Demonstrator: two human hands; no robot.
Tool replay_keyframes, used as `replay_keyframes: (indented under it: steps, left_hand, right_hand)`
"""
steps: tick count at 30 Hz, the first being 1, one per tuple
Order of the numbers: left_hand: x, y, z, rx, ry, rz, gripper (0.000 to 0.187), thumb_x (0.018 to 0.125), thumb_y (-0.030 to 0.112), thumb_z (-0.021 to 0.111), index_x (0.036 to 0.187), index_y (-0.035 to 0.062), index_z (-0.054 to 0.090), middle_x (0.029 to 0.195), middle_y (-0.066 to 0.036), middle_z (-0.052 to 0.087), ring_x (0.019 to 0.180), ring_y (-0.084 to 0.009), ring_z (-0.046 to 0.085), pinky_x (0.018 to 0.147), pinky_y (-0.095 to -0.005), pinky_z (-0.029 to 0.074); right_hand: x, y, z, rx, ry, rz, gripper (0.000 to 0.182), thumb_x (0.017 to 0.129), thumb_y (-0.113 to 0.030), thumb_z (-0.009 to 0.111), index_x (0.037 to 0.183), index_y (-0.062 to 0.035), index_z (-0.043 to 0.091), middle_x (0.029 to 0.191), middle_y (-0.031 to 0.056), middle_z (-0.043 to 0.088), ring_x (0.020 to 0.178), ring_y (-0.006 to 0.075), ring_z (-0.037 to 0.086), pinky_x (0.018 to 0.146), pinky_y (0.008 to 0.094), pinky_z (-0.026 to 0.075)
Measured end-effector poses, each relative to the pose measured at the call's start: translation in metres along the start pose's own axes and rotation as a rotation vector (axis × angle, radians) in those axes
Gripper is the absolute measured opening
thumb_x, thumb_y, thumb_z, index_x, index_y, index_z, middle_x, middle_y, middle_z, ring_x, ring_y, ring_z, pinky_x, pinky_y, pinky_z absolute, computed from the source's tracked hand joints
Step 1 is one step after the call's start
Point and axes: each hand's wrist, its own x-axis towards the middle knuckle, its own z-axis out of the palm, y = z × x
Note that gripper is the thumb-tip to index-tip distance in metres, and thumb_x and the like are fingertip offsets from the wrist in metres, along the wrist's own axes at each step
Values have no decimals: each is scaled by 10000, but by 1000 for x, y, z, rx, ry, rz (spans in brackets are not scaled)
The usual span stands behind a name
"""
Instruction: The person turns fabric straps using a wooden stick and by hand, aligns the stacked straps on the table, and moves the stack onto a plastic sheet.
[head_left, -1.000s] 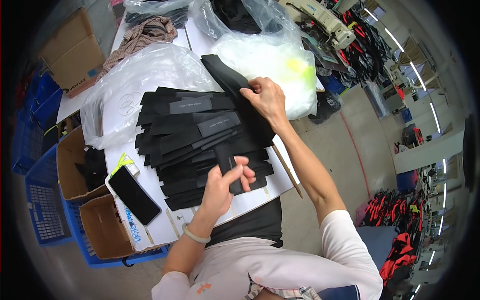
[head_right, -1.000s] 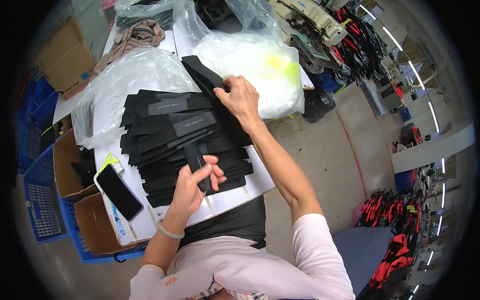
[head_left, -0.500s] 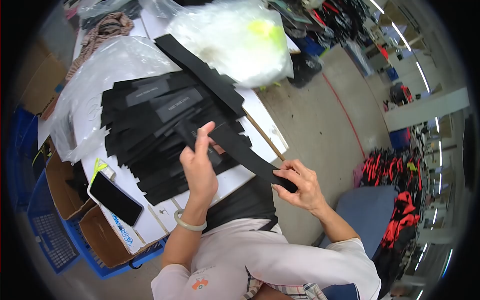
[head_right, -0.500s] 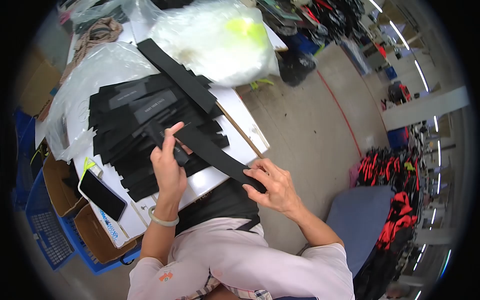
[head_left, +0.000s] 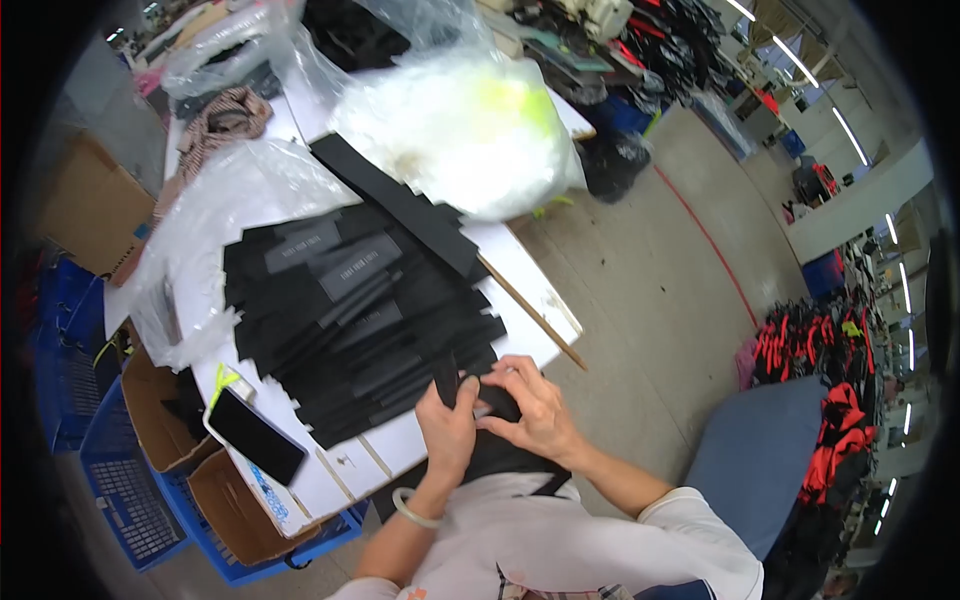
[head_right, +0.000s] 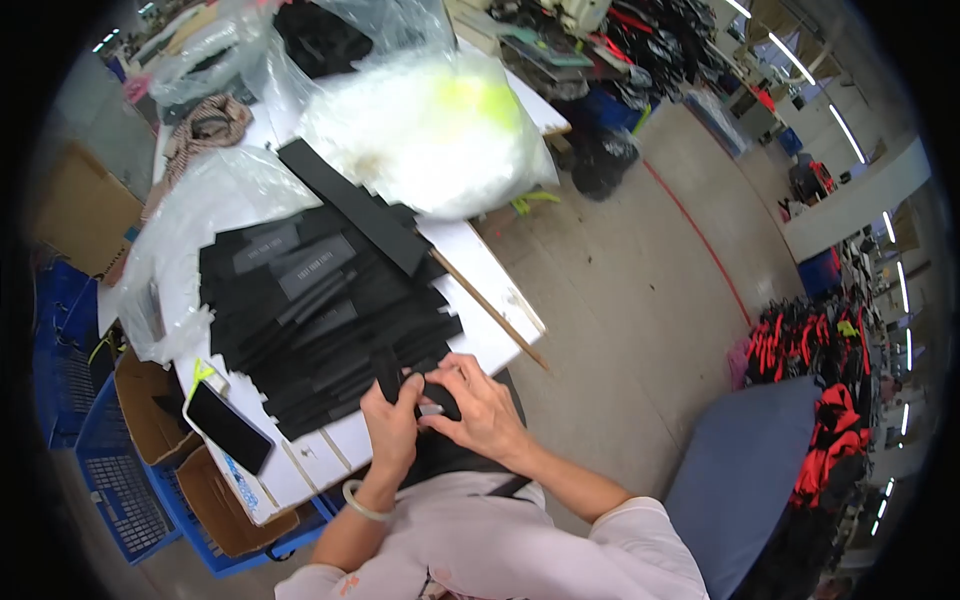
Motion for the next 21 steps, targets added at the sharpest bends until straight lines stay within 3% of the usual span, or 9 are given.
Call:
replay_keyframes:
  steps: [1, 7, 10, 12, 13, 15, 18, 21]
  left_hand:
    - [1, -4, -5, 29, 20, 88, 94, 856, 45, 611, 883, -46, 617, 766, -29, 607, 690, -80, 549, 614, -232, 440]
    - [4, -8, -29, 45, -86, 54, 98, 868, 55, 590, 892, -34, 623, 776, -26, 605, 709, -88, 564, 641, -239, 458]
    - [5, 9, -25, -301, -26, -85, 150, 881, 100, 579, 874, -46, 616, 745, -72, 625, 707, -149, 619, 654, -283, 494]
    - [11, 26, -34, -723, -152, -245, 191, 925, 148, 561, 968, -35, 593, 943, -191, 656, 888, -265, 668, 863, -391, 543]
    - [14, 32, -36, -778, -74, -358, 286, 949, 192, 550, 1038, -79, 574, 1043, -228, 642, 940, -288, 659, 895, -412, 535]
    - [22, 30, -40, -962, -158, -413, 429, 979, 228, 509, 1145, -167, 511, 1074, -229, 637, 1033, -302, 627, 973, -413, 495]
    - [20, 33, -36, -1160, -117, -454, 283, 969, 199, 532, 969, -84, 535, 1101, -279, 604, 1086, -325, 599, 1026, -431, 466]
    - [18, 33, -30, -1195, -38, -467, 219, 957, 174, 550, 901, -33, 507, 1129, -307, 580, 1090, -340, 596, 1045, -447, 452]
  right_hand:
    - [2, 5, 11, 33, 62, -1, 374, 681, -127, 813, 982, -4, 629, 1029, 141, 572, 880, 307, 634, 711, 359, 530]
    - [16, -7, 17, 55, 90, -44, 193, 718, -59, 746, 883, 0, 667, 974, 122, 594, 792, 272, 645, 660, 343, 522]
    - [18, -6, 16, 218, 159, -18, 90, 735, -30, 718, 804, 12, 678, 907, 114, 622, 762, 244, 640, 660, 317, 511]
    - [20, -8, 2, 264, 181, 75, 74, 743, -21, 717, 800, 17, 689, 855, 102, 634, 734, 207, 628, 655, 291, 496]
    - [21, -11, -7, 344, 148, 97, 84, 734, -19, 728, 804, 16, 697, 857, 92, 640, 740, 182, 623, 657, 271, 483]
    - [20, -24, -23, 395, 53, 148, 98, 715, -8, 738, 805, 16, 704, 891, 85, 642, 781, 166, 615, 679, 261, 473]
    - [14, -34, -21, 403, -13, 60, 128, 701, 6, 746, 824, 8, 711, 904, 78, 641, 780, 151, 611, 664, 247, 468]
    - [11, -41, -11, 308, 116, 13, 153, 686, 34, 754, 831, 5, 716, 897, 71, 638, 771, 148, 602, 653, 245, 464]
